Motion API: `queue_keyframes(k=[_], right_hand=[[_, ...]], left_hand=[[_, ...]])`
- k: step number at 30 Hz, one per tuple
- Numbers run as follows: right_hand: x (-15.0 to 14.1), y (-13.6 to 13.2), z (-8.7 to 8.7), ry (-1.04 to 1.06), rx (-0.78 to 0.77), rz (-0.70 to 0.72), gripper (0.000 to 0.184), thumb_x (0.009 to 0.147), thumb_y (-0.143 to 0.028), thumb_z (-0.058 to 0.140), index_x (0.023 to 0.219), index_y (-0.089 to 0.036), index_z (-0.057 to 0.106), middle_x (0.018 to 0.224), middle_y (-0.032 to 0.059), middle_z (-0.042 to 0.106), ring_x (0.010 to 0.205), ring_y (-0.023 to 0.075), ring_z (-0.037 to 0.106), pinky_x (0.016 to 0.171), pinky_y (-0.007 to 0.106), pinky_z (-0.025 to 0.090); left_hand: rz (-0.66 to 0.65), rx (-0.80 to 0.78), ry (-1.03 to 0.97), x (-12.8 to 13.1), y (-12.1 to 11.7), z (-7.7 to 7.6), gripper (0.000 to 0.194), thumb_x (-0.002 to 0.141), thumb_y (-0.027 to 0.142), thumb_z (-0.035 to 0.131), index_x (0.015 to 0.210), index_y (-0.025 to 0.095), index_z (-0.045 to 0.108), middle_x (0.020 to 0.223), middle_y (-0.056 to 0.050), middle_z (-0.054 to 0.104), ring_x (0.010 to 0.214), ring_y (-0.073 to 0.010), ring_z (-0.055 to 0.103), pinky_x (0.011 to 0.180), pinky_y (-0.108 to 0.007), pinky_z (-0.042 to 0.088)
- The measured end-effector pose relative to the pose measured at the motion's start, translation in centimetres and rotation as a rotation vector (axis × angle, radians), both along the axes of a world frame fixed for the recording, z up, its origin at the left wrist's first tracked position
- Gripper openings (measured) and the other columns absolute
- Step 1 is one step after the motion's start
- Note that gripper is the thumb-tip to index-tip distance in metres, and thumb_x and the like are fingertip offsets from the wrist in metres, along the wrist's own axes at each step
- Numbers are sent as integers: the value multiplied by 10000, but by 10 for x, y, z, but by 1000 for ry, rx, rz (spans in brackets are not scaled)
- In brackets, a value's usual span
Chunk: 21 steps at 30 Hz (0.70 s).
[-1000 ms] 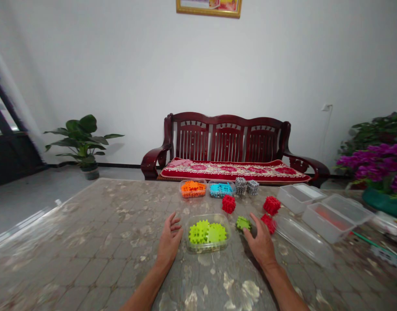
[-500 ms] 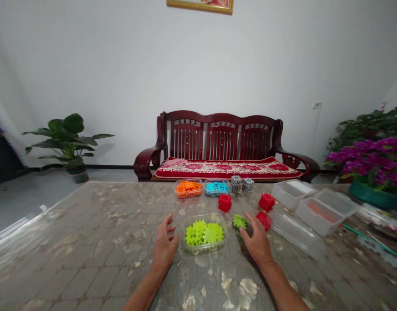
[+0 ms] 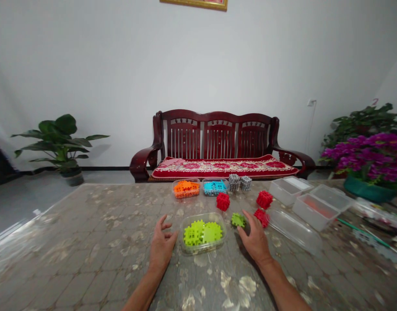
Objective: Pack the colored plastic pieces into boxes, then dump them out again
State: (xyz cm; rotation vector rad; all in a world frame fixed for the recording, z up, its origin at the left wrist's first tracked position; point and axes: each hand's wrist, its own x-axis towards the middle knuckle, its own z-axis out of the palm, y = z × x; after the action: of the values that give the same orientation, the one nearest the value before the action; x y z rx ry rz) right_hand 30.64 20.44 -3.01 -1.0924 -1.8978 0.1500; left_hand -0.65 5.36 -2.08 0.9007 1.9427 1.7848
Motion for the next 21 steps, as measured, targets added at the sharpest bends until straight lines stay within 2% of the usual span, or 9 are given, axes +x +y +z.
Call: queue_keyframes(k=[4, 7, 10, 12, 15, 17, 21], right_hand=[[0, 0, -1, -4, -3, -1, 512, 877, -345, 566, 1365, -195, 602, 1319, 138, 681, 1227, 305, 622, 1086, 510, 493], [0, 0, -1, -10, -1, -2, 522, 877, -344, 566, 1371, -177, 590, 1328, 146, 677, 1231, 304, 622, 1086, 506, 495], [0, 0, -1, -17, -6, -4, 524, 875, -338, 564, 1373, -177, 588, 1329, 145, 678, 1232, 301, 625, 1088, 503, 495], [0, 0, -1, -20, -11, -4, 519, 873, -339, 565, 1365, -175, 594, 1322, 146, 681, 1227, 303, 628, 1086, 505, 496], [0, 0, 0, -16, -18, -2, 511, 870, -340, 564, 1352, -173, 604, 1318, 149, 683, 1226, 306, 629, 1086, 507, 496], [1, 0, 0, -10, -24, 1, 512, 868, -337, 564, 1351, -174, 607, 1319, 148, 682, 1230, 307, 626, 1089, 509, 494], [1, -2, 2, 6, -27, 9, 530, 846, -318, 579, 1358, -183, 608, 1319, 137, 682, 1230, 303, 624, 1092, 501, 494]], left_hand=[[-22, -1, 14, 4, 0, 4, 869, 671, 577, 722, 1370, 106, 512, 716, 51, 629, 582, -186, 641, 623, -334, 545], [5, 16, 69, 8, -1, 10, 767, 695, 605, 686, 1274, 116, 566, 615, 72, 591, 547, -190, 606, 590, -318, 512], [41, 11, 115, 9, -2, 14, 636, 700, 626, 673, 1138, 166, 629, 633, 54, 606, 560, -196, 611, 590, -316, 507], [74, -21, 168, 8, -3, 16, 482, 711, 627, 651, 947, 206, 671, 660, 25, 626, 596, -208, 625, 623, -329, 519], [106, -55, 222, 4, -5, 18, 330, 718, 569, 606, 702, 240, 629, 679, -9, 640, 639, -226, 633, 670, -350, 529], [114, -54, 224, 3, -5, 17, 281, 712, 522, 585, 673, 245, 614, 697, -18, 643, 648, -231, 634, 695, -364, 537], [137, -29, 223, 1, -6, 17, 244, 702, 455, 551, 764, 237, 642, 817, -42, 668, 731, -249, 663, 764, -392, 559]])
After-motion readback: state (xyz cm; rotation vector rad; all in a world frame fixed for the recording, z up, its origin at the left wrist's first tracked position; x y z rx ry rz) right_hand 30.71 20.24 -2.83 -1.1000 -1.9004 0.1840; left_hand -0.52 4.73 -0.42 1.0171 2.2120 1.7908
